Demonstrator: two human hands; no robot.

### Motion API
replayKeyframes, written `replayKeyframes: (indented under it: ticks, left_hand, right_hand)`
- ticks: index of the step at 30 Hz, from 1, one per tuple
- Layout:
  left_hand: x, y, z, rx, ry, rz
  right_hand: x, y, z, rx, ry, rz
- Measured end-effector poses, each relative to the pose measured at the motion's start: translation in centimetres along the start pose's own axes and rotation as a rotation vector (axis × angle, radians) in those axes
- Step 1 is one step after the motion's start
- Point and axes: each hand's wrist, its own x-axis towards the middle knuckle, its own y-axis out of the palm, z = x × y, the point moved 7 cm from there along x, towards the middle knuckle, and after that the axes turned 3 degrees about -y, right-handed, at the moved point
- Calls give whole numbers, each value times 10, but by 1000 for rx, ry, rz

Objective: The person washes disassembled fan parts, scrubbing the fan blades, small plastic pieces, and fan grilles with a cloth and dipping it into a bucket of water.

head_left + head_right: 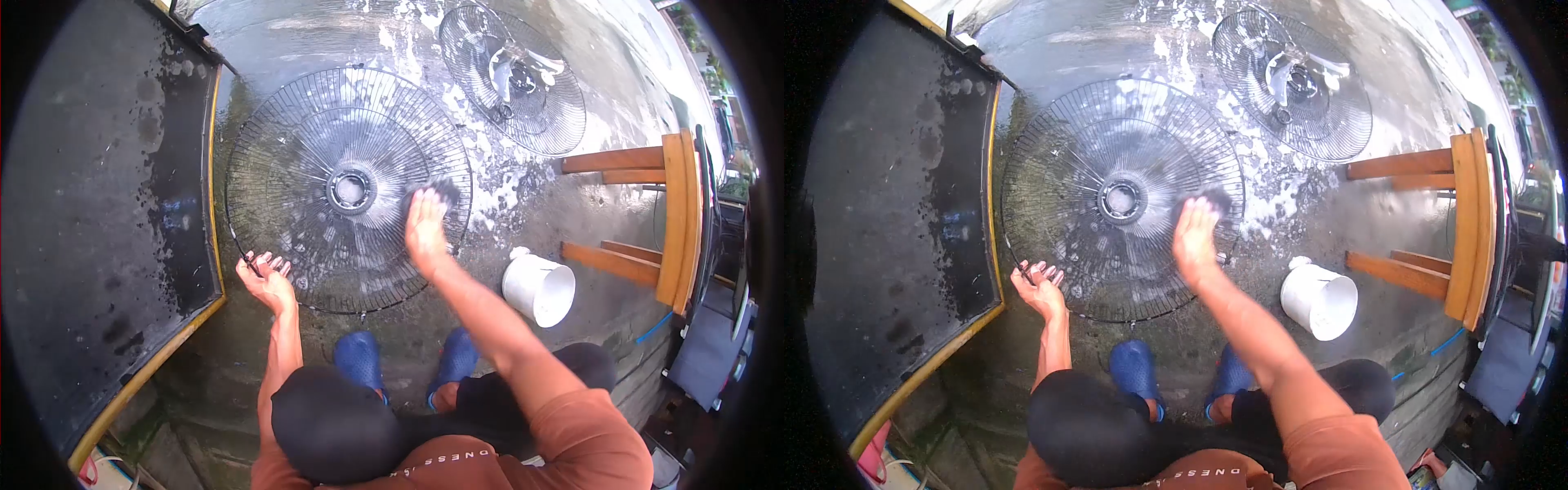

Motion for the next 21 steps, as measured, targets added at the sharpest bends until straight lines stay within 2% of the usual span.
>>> replayKeyframes:
  ticks: [2,4,5,6,8,10,11,12,13,14,15,16,17,18,20,21]
  left_hand:
    - [-2,1,-3,13,-4,12]
    - [-3,1,1,16,0,16]
    - [-3,2,1,26,13,33]
    - [-3,1,1,35,28,45]
    - [-4,-4,4,45,55,79]
    - [-8,-6,5,73,43,101]
    - [-12,-8,4,135,70,99]
    - [-14,-10,9,144,89,99]
    - [-14,-12,16,191,112,100]
    - [-16,-14,20,239,136,102]
    - [-19,-14,19,247,132,111]
    - [-24,-14,15,255,127,122]
    - [-26,-12,13,265,123,135]
    - [-26,-12,13,257,126,146]
    - [-22,-11,14,245,133,164]
    - [-20,-11,14,248,119,181]
  right_hand:
    - [-24,-5,52,-60,-13,182]
    - [-49,15,106,-112,-182,137]
    - [-55,20,126,237,-155,160]
    - [-60,4,141,433,-141,55]
    - [-31,-52,134,867,106,404]
    - [-10,-89,109,1004,47,-249]
    - [0,-88,85,1032,124,-223]
    - [8,-116,65,901,241,-339]
    - [20,-134,47,925,210,-570]
    - [33,-137,26,947,227,-631]
    - [46,-138,8,924,453,-470]
    - [62,-140,-5,947,566,-449]
    - [82,-121,-20,789,575,-464]
    - [105,-97,-28,631,399,-705]
    - [151,-33,-32,393,317,-650]
    - [161,-27,-24,372,319,-548]
